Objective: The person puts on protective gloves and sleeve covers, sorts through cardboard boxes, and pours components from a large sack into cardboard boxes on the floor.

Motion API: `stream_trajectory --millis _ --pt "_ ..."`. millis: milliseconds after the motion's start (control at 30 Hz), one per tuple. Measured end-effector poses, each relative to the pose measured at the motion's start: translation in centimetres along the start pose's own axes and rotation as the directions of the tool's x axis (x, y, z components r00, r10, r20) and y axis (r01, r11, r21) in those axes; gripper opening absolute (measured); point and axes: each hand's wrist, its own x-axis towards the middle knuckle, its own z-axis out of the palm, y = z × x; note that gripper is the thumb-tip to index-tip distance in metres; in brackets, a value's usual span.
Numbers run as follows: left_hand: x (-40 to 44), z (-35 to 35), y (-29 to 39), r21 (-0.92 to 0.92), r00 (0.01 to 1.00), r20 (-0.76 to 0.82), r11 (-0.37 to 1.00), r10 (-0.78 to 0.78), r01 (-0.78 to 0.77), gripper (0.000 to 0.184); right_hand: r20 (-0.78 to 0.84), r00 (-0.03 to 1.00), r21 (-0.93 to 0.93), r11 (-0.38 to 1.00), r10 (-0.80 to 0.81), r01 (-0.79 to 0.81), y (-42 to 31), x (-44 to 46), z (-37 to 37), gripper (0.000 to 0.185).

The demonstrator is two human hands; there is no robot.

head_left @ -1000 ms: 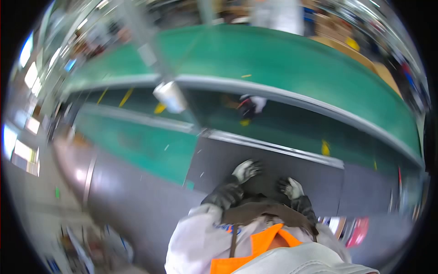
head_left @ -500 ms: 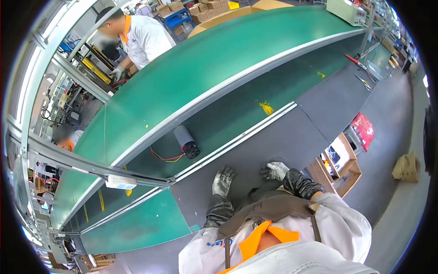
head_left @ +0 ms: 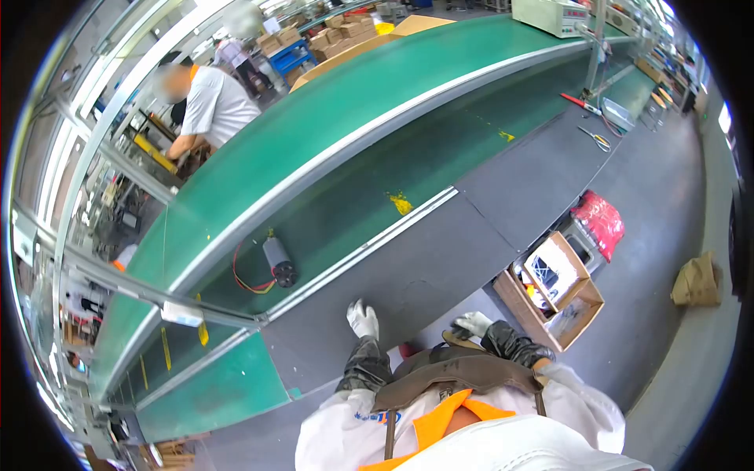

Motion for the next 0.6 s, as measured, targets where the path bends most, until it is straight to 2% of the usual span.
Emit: stream_trajectory --millis 33,67,100,133,167,200,233,267,367,500,600 --pt "-1.0 0.3 1.3 0.211 0.995 0.033 0.973 0.092 -0.097 0.053 0.016 0.996 -0.309 0.948 0.086 -0.077 4.1 -1.3 -1.7 0.026" --pt "-2.2 0.6 2.6 0.222 0.999 -0.002 0.974 0.037 -0.036 0.053 0.029 0.987 -0.599 0.793 0.158 -0.110 8.0 -3.0 -3.1 0.026" --pt "-3.3 0.7 5.5 0.334 1.000 0.006 0.943 -0.013 0.010 0.055 -0.107 0.974 -0.362 0.904 0.202 -0.227 9.8 -6.8 -3.7 0.027" --pt "-4.0 1.0 7.5 0.437 0.998 0.022 0.899 -0.059 0.044 0.057 -0.043 0.967 -0.883 0.462 -0.249 0.080 11.6 -12.3 -4.7 0.017" --pt "-4.4 1.9 8.2 0.437 0.995 -0.002 0.895 -0.096 0.087 0.057 -0.229 0.929 -0.899 0.429 -0.289 -0.088 3.7 -19.5 -2.9 0.016" --pt "-4.5 2.9 8.5 0.460 0.990 -0.011 0.878 -0.143 0.132 0.057 -0.154 0.988 -0.916 0.375 -0.009 -0.139 16.9 -19.2 -5.6 0.016" --pt "-4.4 3.2 8.8 0.485 0.983 -0.018 0.858 -0.181 0.167 0.057 -0.197 0.948 -0.847 0.445 0.249 -0.293 17.6 -21.6 -6.2 0.017" --pt "-4.4 3.5 8.7 0.489 0.980 -0.035 0.852 -0.196 0.188 0.057 -0.179 0.953 -0.856 0.440 0.243 -0.273 18.3 -22.8 -7.1 0.017" --pt "-4.3 3.3 9.3 0.515 0.975 -0.029 0.833 -0.221 0.204 0.057 -0.236 0.949 -0.693 0.648 0.211 -0.317 20.1 -23.6 -7.5 0.017" --pt "-4.0 3.1 9.8 0.544 0.970 0.032 0.818 -0.241 0.185 0.058 -0.344 0.907 -0.372 0.852 0.243 -0.369 25.6 -26.2 -6.7 0.017" --pt "-3.8 2.8 10.2 0.567 0.963 0.074 0.805 -0.258 0.173 0.058 -0.409 0.865 -0.095 0.929 0.292 -0.358 27.6 -27.8 -5.4 0.017"
